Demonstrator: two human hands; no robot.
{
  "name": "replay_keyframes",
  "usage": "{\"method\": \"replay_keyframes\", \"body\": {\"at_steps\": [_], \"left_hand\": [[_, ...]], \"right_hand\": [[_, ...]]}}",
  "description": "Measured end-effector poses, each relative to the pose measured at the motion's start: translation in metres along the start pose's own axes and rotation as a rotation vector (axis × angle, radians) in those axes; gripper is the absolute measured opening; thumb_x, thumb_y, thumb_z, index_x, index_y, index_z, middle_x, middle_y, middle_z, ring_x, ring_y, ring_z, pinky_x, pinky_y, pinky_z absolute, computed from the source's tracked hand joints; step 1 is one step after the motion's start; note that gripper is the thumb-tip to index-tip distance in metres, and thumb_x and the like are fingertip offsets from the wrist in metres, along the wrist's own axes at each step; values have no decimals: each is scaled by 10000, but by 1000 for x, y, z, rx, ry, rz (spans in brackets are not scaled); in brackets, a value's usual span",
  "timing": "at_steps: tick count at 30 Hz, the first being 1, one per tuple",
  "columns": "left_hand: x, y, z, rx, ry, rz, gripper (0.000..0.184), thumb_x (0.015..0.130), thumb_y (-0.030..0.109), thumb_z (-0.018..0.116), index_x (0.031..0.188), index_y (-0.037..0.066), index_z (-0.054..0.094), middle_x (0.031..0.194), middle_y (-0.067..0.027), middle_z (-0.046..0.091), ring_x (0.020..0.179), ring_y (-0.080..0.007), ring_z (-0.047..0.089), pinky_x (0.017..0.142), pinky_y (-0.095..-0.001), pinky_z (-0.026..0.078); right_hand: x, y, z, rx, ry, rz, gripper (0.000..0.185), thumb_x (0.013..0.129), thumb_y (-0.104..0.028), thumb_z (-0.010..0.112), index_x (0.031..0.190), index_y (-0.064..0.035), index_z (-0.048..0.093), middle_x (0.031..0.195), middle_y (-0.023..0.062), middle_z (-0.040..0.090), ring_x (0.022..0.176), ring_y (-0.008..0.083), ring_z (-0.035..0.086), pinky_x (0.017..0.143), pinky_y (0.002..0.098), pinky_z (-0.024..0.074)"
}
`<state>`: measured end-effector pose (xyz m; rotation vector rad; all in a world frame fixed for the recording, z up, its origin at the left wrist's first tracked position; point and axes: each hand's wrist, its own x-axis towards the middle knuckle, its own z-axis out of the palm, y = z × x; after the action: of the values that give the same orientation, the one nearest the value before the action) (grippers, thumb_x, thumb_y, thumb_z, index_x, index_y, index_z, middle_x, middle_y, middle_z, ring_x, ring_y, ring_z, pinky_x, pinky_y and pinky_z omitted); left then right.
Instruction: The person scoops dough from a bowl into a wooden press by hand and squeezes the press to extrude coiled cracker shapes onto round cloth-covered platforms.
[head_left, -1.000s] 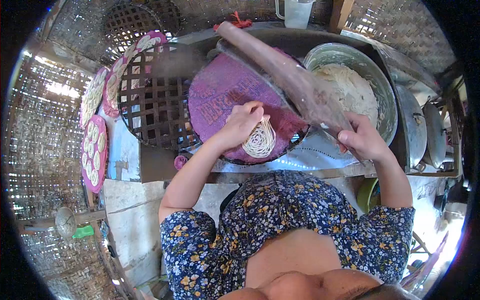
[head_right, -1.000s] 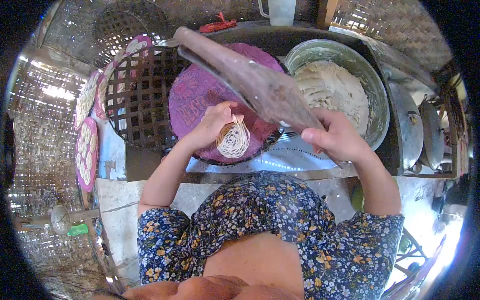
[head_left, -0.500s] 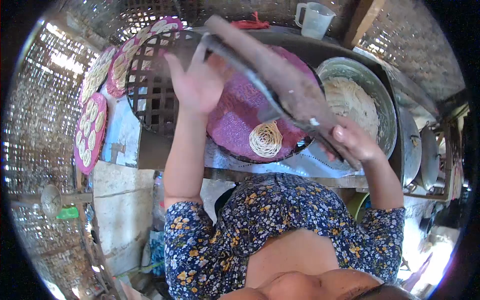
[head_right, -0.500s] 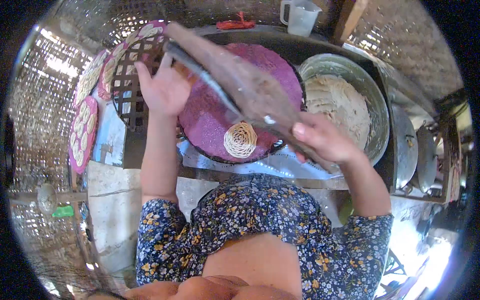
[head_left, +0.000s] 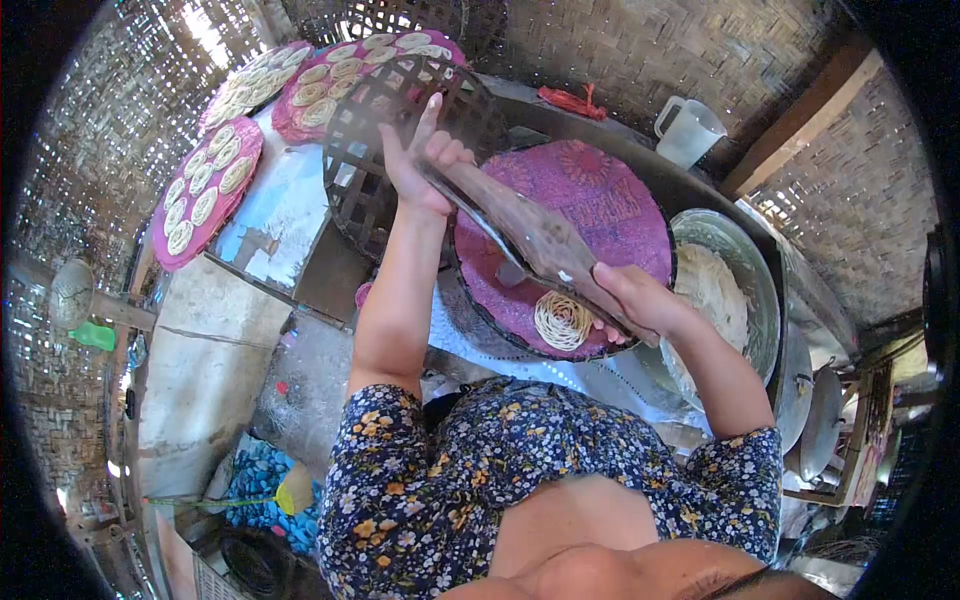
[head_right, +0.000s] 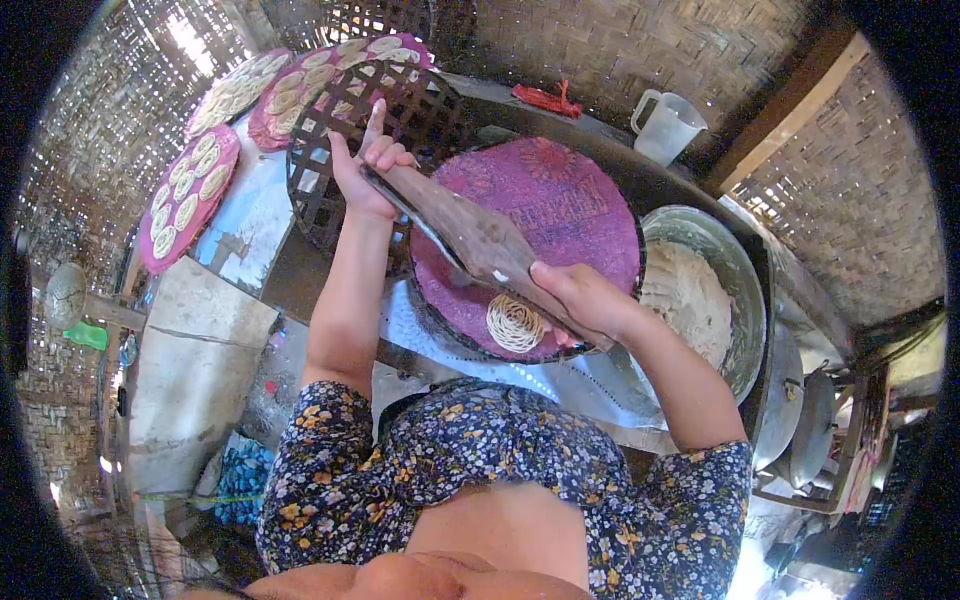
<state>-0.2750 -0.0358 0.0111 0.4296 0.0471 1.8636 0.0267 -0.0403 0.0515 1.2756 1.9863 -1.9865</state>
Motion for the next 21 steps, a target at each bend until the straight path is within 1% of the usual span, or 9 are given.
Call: {"method": "replay_keyframes", "body": {"at_steps": [3, 5, 7, 10, 11, 13, 17, 18, 21], "left_hand": [[-12, -4, 12, -30, 104, -27, 752, 796, 722, 289, 1162, 98, 498, 510, 47, 304, 469, -122, 333, 599, -338, 406], [-15, -9, 29, -71, 11, -10, 739, 795, 724, 283, 1094, 103, 548, 496, 49, 299, 469, -123, 366, 582, -333, 406], [-11, -5, 49, 21, 28, 85, 728, 827, 687, 265, 1149, 98, 546, 501, 79, 319, 471, -79, 352, 600, -272, 384], [-3, 22, 56, 21, -108, 99, 779, 823, 701, 202, 1180, 83, 515, 503, 76, 310, 470, -65, 333, 590, -270, 364], [-4, 28, 60, -13, -206, 70, 759, 829, 688, 231, 1191, 78, 503, 506, 75, 305, 470, -62, 330, 583, -262, 354], [-13, 35, 68, -66, -192, 1, 738, 793, 717, 313, 1110, 94, 550, 498, 67, 343, 470, -99, 358, 585, -303, 376], [-32, 18, 80, -53, -157, -10, 715, 794, 714, 314, 1083, 107, 555, 473, 52, 323, 434, -116, 347, 564, -335, 387], [-35, 11, 86, -37, -85, 5, 700, 795, 714, 314, 1070, 117, 557, 456, 48, 311, 412, -125, 337, 549, -340, 384], [-27, 6, 86, -133, -201, -16, 698, 800, 715, 299, 1042, 122, 577, 449, 46, 309, 415, -122, 337, 541, -326, 365]], "right_hand": [[-20, -11, -3, -95, 43, 7, 514, 902, -477, 390, 847, -4, 582, 611, 63, 563, 456, 129, 521, 411, 270, 430], [-41, -27, -6, -199, 179, -13, 496, 890, -464, 429, 817, -4, 600, 603, 62, 563, 478, 119, 521, 422, 263, 428], [-44, -37, -8, -285, 212, -122, 467, 884, -440, 449, 823, -2, 600, 601, 49, 557, 487, 110, 517, 433, 258, 426], [-37, -41, -1, -394, 271, -291, 445, 879, -419, 470, 832, 4, 599, 594, 28, 543, 490, 99, 509, 438, 250, 413], [-35, -41, 2, -426, 290, -346, 440, 877, -414, 476, 835, 6, 599, 592, 21, 538, 489, 96, 505, 438, 247, 407], [-40, -36, 2, -361, 220, -324, 436, 872, -416, 485, 836, 2, 603, 592, 17, 534, 487, 93, 498, 439, 245, 398], [-64, -28, 0, -220, 143, -215, 441, 858, -428, 506, 819, 0, 604, 587, 20, 533, 487, 93, 493, 438, 253, 387], [-71, -29, -3, -259, 178, -237, 444, 854, -431, 510, 831, 1, 608, 586, 22, 535, 486, 95, 494, 439, 254, 389], [-78, -36, -5, -371, 291, -306, 452, 844, -434, 524, 870, 6, 621, 586, 33, 542, 487, 101, 499, 443, 255, 393]]}}
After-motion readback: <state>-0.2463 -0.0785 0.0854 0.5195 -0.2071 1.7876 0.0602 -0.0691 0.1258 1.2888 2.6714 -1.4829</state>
